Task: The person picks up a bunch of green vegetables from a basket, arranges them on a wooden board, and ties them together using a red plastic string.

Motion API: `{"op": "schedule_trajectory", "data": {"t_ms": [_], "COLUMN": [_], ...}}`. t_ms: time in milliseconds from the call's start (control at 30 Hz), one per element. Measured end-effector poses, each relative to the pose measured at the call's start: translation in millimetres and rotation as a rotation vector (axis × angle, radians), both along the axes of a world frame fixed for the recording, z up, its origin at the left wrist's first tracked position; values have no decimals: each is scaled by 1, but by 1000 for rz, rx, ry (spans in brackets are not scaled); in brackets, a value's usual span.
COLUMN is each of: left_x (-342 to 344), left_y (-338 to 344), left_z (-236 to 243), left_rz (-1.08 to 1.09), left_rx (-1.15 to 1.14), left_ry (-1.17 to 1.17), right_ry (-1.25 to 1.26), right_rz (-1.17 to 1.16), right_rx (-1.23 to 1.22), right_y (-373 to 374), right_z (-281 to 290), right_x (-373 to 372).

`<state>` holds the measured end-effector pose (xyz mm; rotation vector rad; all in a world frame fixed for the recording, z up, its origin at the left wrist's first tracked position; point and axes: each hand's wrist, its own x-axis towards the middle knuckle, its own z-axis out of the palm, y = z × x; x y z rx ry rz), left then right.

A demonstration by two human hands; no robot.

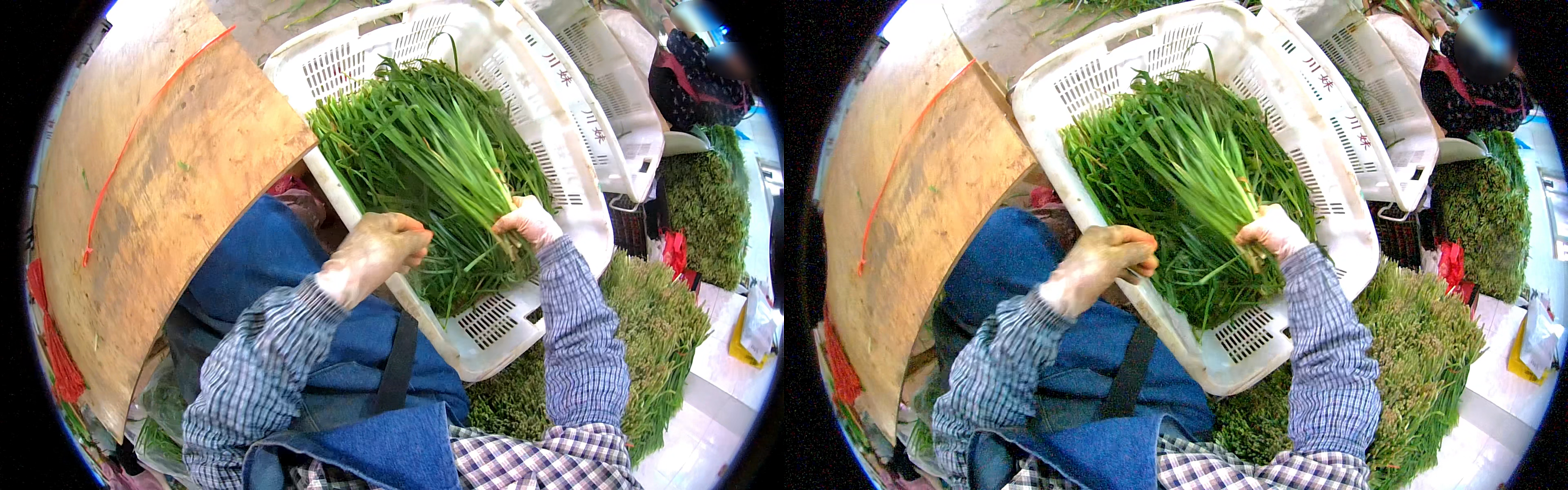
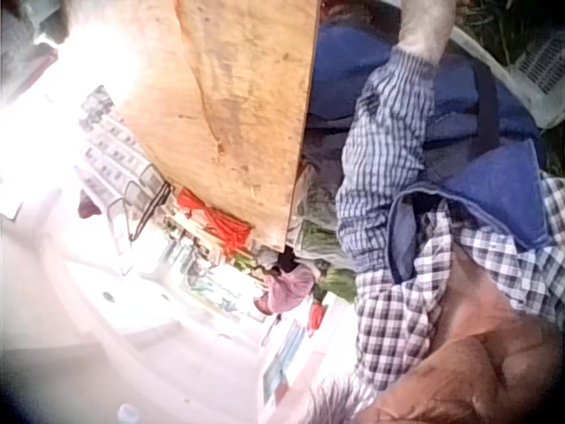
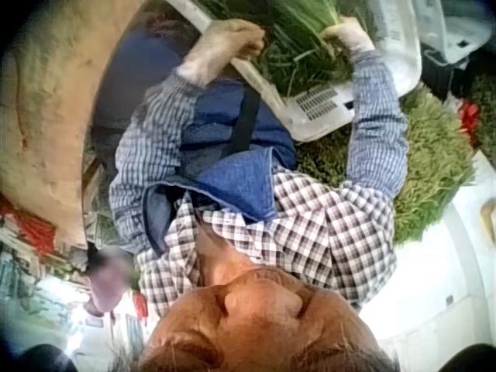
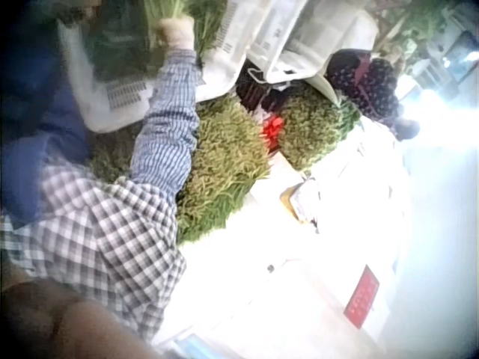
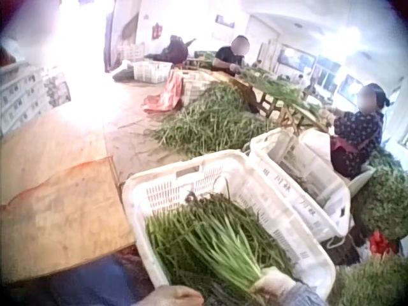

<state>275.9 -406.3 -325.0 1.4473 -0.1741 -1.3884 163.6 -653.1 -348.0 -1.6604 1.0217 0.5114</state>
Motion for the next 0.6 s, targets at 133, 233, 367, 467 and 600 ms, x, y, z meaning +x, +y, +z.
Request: {"op": "schedule_trajectory", "data": {"t_ms": [133,233,367,467,600], "left_x": [-6,-14,-8,-1,-2], "left_y": [-27,-27,-24,-27,-24], "left_z": [-41,-59,-64,-54,-68], "left_rz": [-20,177,468,478,456], "left_rx": [132,-65,-134,-81,-48], "left_ry": [160,360,441,411,442], "right_ry": [-56,-196,-134,-212,-181], "right_rz": [127,158,184,392,186], "right_rx": [-76,-449,-369,-250,355], "right_y": [54,120,150,124,96], "right_z": [10,-4,2,22,36], "right_x": [17,19,32,33,21]}}
